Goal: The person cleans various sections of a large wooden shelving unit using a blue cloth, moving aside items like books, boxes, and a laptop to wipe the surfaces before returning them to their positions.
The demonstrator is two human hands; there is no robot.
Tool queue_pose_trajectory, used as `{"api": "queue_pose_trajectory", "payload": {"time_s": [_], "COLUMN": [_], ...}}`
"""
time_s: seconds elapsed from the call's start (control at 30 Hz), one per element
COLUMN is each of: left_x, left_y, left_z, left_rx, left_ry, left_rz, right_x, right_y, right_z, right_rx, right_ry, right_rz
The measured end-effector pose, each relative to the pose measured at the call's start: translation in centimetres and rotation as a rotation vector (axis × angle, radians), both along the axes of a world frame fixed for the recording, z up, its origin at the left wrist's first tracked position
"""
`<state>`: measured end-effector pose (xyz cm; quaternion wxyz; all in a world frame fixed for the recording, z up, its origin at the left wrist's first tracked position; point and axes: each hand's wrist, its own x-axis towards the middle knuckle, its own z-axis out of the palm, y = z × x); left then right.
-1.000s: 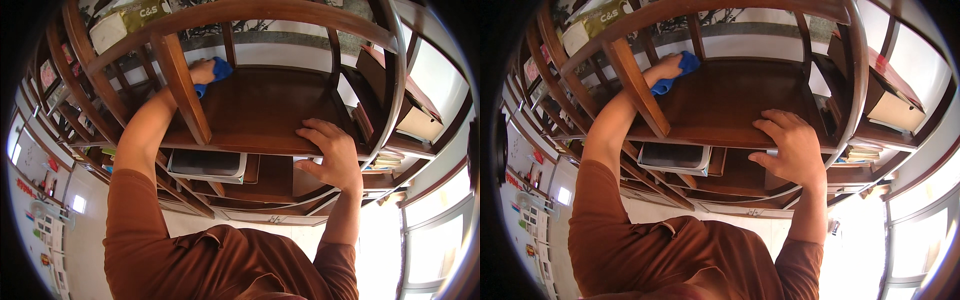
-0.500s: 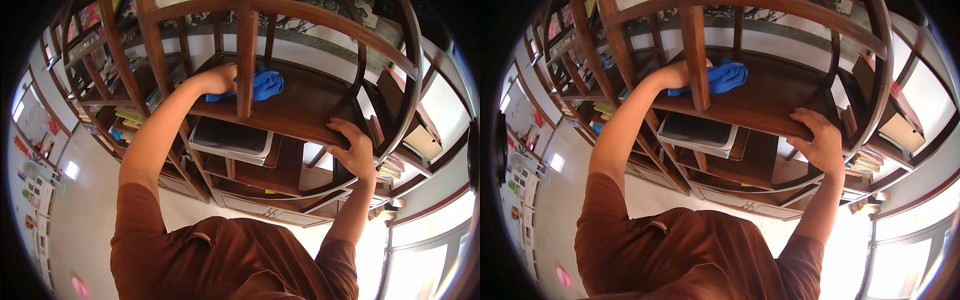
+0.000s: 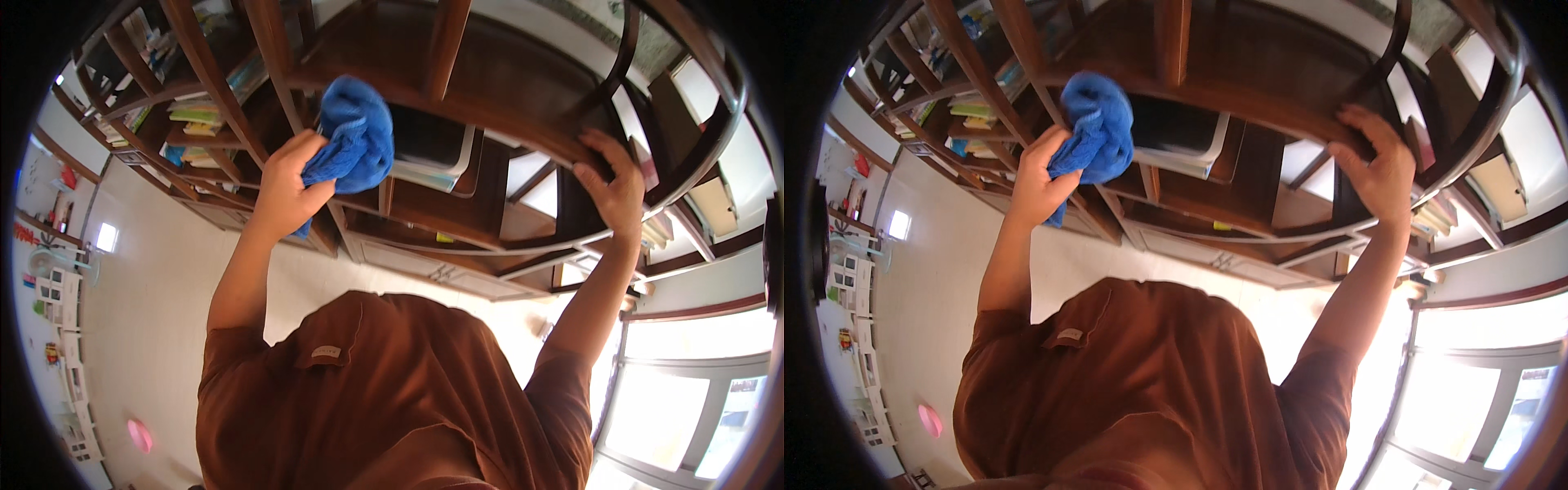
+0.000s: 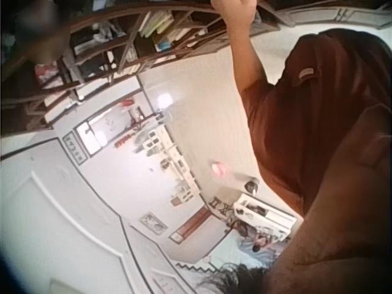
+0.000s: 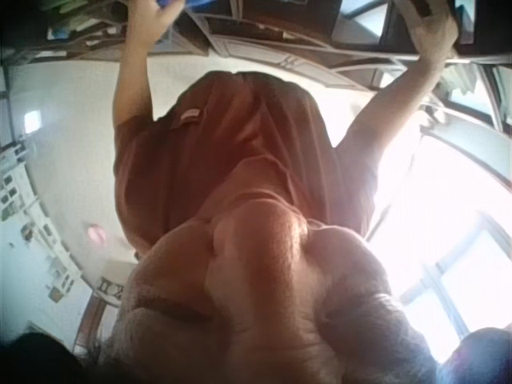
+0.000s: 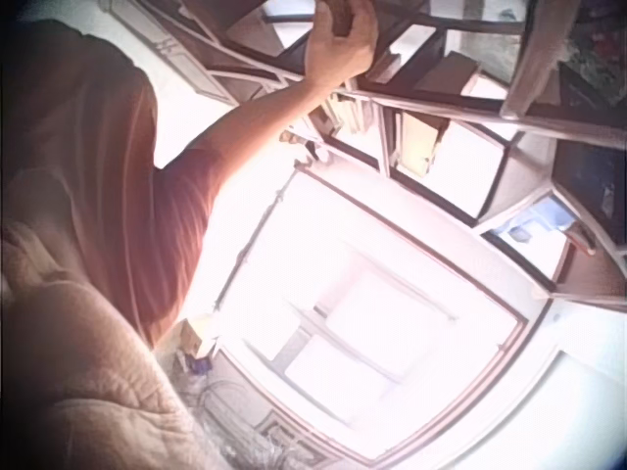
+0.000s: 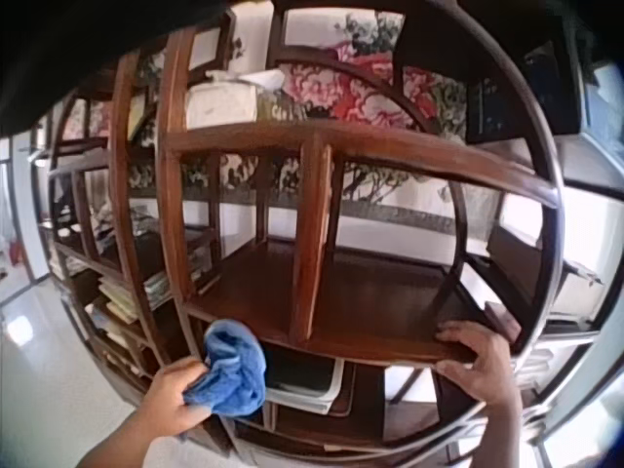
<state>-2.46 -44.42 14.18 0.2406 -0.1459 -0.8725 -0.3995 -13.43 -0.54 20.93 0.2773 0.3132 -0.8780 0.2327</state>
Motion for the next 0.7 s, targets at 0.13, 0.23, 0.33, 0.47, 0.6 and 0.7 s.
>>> {"api": "queue_pose_trajectory", "payload": {"time_s": [0.13, 0.23, 0.33, 0.47, 0.6, 0.7], "left_x": [2.0, 1.8, -0.2, -4.6, -9.0, -8.2], "left_y": [-2.8, -3.8, -3.9, -1.8, -1.7, -0.6], "left_z": [-6.8, -12.5, -16.1, -16.9, -21.0, -20.7], "left_rx": [0.435, 0.739, 0.84, 0.71, 0.097, 0.034], "left_ry": [-0.553, -0.749, -0.766, -0.494, -0.295, -0.237], "left_rz": [-0.111, -0.112, -0.049, 0.028, 0.105, 0.168], "right_x": [0.1, 0.2, 0.0, 0.2, 1.8, 4.5], "right_y": [0.0, -0.5, -0.5, 0.1, -3.4, -5.3], "right_z": [0.0, 0.0, -0.1, -0.2, -0.9, -4.9], "right_rx": [-0.034, -0.063, -0.04, -0.086, -0.013, 0.031], "right_ry": [-0.058, -0.114, -0.099, -0.122, 0.332, 0.652], "right_rz": [-0.022, -0.031, -0.036, -0.069, -0.232, -0.321]}}
